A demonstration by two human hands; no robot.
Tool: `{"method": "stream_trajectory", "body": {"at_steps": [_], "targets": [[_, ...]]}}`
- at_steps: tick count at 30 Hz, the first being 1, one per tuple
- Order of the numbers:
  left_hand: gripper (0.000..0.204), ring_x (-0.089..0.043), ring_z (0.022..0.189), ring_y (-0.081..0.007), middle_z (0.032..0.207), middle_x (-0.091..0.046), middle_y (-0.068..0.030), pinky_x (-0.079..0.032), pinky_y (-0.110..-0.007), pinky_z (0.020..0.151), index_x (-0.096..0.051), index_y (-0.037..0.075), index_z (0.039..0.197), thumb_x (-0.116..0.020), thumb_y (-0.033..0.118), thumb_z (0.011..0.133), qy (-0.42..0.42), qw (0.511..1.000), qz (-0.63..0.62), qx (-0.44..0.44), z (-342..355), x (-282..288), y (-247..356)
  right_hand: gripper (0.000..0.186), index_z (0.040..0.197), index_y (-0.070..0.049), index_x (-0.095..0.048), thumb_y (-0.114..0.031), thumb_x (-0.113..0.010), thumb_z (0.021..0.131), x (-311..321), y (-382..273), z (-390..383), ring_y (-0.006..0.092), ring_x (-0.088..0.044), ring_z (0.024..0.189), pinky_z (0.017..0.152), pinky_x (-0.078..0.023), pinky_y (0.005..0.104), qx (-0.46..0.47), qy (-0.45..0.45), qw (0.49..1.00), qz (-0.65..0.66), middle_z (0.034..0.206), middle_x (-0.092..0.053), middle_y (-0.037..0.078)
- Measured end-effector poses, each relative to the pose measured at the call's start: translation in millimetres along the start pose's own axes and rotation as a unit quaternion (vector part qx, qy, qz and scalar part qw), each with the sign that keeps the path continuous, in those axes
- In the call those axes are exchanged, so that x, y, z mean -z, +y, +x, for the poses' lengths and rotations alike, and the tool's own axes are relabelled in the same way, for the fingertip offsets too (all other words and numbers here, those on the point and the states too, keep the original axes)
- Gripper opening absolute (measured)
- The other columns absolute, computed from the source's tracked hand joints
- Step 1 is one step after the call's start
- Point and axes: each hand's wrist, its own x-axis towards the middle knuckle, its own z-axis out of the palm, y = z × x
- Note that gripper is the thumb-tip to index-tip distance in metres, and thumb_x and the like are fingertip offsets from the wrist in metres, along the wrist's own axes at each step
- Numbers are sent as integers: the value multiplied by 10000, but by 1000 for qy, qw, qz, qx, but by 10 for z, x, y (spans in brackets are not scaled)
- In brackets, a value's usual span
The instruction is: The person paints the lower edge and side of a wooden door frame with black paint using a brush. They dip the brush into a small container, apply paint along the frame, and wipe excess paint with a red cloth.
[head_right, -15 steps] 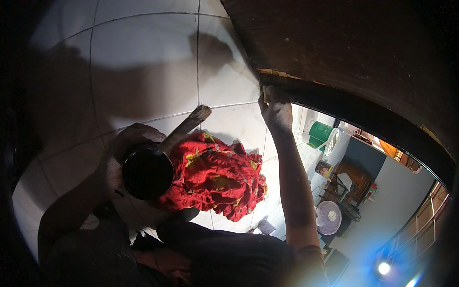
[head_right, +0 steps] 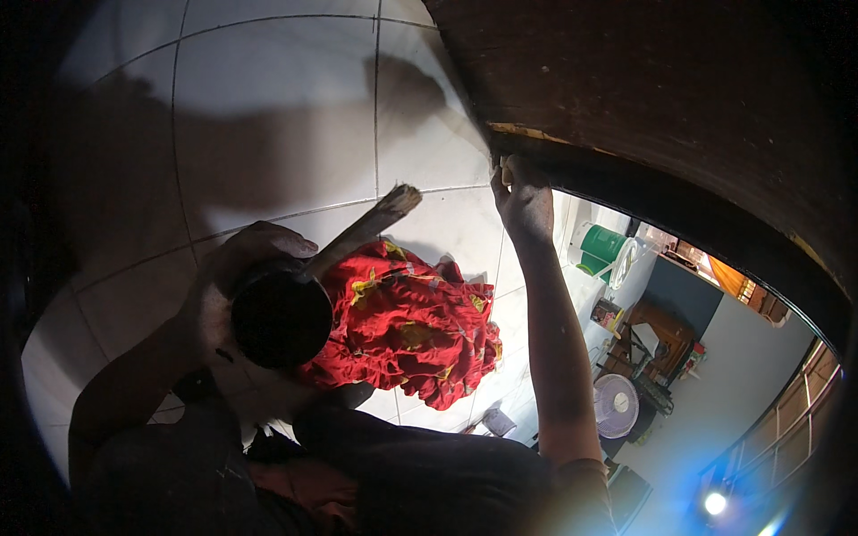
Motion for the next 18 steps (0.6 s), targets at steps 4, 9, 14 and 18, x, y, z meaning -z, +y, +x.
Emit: {"method": "stream_trajectory", "body": {"at_steps": [4, 9, 14, 18], "targets": [[693, -650, 1274, -315, 1365, -639, -194, -535, -429, 1083, -587, 53, 1420, -913, 131, 814, 3, 999, 14, -30, 23, -35, -38, 300, 817, -65, -527, -22, -816, 888, -23, 78, -53, 377, -599, 667, 642, -525, 447, 16, -4, 1000, -9, 750, -559, 154], [672, -646, 1286, -336, 1372, -636, -206, -541, -440, 1085, -577, 49, 1427, -895, 99, 837, 5, 999, 14, -37, 32, -41, -16, 260, 843, -64, -564, -27, -817, 887, 11, -14, -15, 365, -607, 680, 646, -531, 448, -12, -19, 1000, -6, 758, -571, 140], [614, -646, 1285, -325, 1376, -631, -197, -542, -437, 1092, -583, 54, 1425, -861, 112, 881, 7, 1000, -7, -25, 27, -54, -44, 208, 925, -68, -651, -58, -848, 858, -24, 114, -118, 346, -628, 698, 670, -542, 419, -21, -34, 998, -43, 805, -627, 141], [551, -647, 1281, -308, 1372, -629, -184, -542, -430, 1093, -592, 51, 1418, -819, 127, 922, 12, 1000, -11, -7, 14, -72, -42, 255, 837, -60, -553, 14, -795, 868, -26, -60, -53, 376, -602, 677, 648, -528, 454, 2, 14, 1000, -14, 757, -562, 147]]}}
